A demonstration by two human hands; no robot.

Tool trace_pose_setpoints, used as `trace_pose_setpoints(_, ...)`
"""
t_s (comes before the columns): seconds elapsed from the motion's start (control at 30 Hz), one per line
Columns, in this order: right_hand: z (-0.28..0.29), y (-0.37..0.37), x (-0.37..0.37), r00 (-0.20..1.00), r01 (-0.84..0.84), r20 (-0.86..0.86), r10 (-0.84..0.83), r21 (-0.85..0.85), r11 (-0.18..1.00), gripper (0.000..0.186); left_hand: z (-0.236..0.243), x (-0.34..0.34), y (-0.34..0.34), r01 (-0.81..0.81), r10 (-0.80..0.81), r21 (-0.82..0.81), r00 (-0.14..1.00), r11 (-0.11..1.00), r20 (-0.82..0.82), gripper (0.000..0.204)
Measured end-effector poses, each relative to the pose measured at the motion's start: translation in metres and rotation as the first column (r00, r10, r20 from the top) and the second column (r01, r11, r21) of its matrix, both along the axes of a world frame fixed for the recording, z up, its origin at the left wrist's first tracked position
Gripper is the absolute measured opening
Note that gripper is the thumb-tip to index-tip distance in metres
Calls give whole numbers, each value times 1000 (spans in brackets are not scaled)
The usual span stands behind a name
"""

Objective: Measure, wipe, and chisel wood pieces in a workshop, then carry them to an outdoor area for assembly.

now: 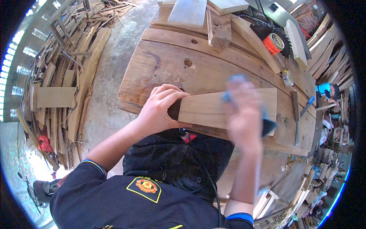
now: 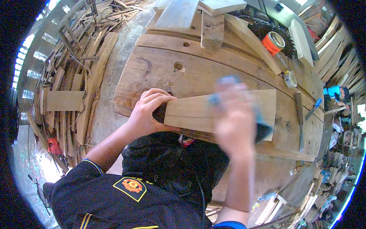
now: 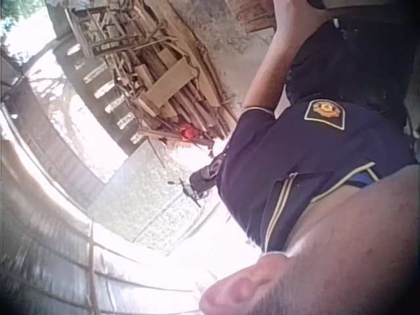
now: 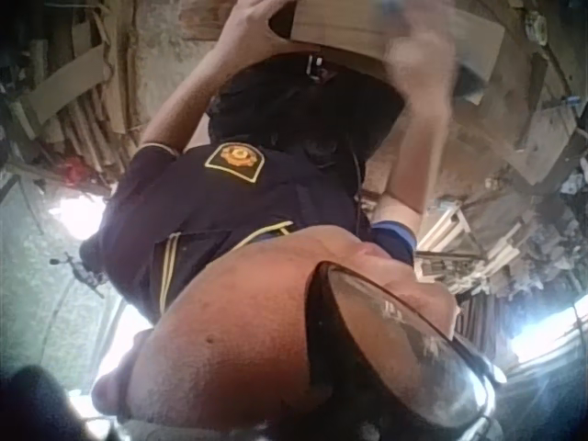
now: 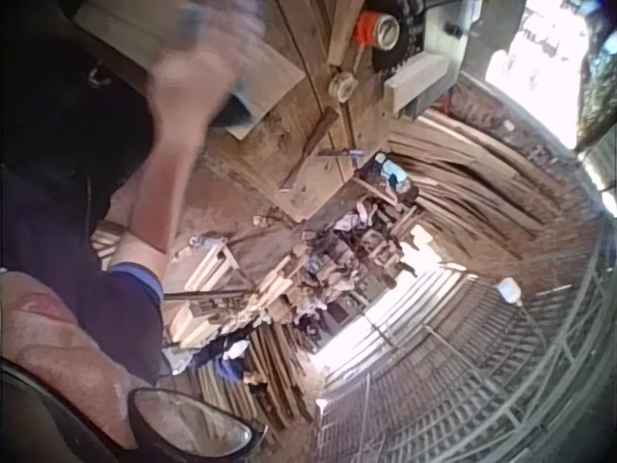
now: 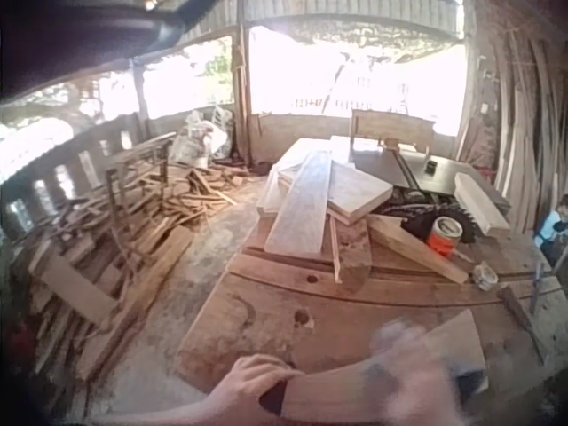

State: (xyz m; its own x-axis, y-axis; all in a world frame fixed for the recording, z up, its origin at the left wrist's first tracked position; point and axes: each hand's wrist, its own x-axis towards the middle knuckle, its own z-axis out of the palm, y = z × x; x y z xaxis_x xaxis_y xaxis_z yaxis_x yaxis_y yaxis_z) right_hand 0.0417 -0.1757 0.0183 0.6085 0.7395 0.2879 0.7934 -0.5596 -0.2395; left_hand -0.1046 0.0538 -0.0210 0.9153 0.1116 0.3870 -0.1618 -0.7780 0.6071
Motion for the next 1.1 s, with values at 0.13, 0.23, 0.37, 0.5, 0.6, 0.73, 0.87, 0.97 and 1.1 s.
trace_pose_setpoints(0.13,-13,-60,80,947,320,-66,-314,118,940,42,1,1,-2,-4,4,-2,1000,1000,31,71)
trace_pose_setpoints(0.23,-30,-39,40,978,105,183,-102,-5,994,45,1,-1,-3,-55,56,45,998,998,-25,70)
trace_pose_setpoints(0.37,-34,24,-54,983,-172,-26,181,194,966,45,-2,-1,-6,-93,95,57,995,994,-40,71)
trace_pose_setpoints(0.5,-15,15,-48,940,-273,-92,329,373,887,46,-2,5,-10,-16,12,59,998,998,65,66)
trace_pose_setpoints(0.6,1,-27,-10,996,21,-88,-11,116,993,45,-3,5,-12,-81,81,0,996,997,-48,70)
trace_pose_setpoints(0.73,0,-32,-14,997,58,-60,-51,124,991,40,-8,2,-12,-95,96,49,995,994,-17,75)
trace_pose_setpoints(0.87,-32,16,-70,971,-235,32,235,279,931,35,-14,6,-7,-61,58,37,996,997,64,69)
trace_pose_setpoints(0.97,-49,20,-81,948,-318,124,294,287,904,34,-14,6,-7,-52,52,4,996,999,66,58)
trace_pose_setpoints(1.1,-36,-15,-62,970,-242,108,220,285,927,29,-7,3,-13,-41,41,9,998,999,45,62)
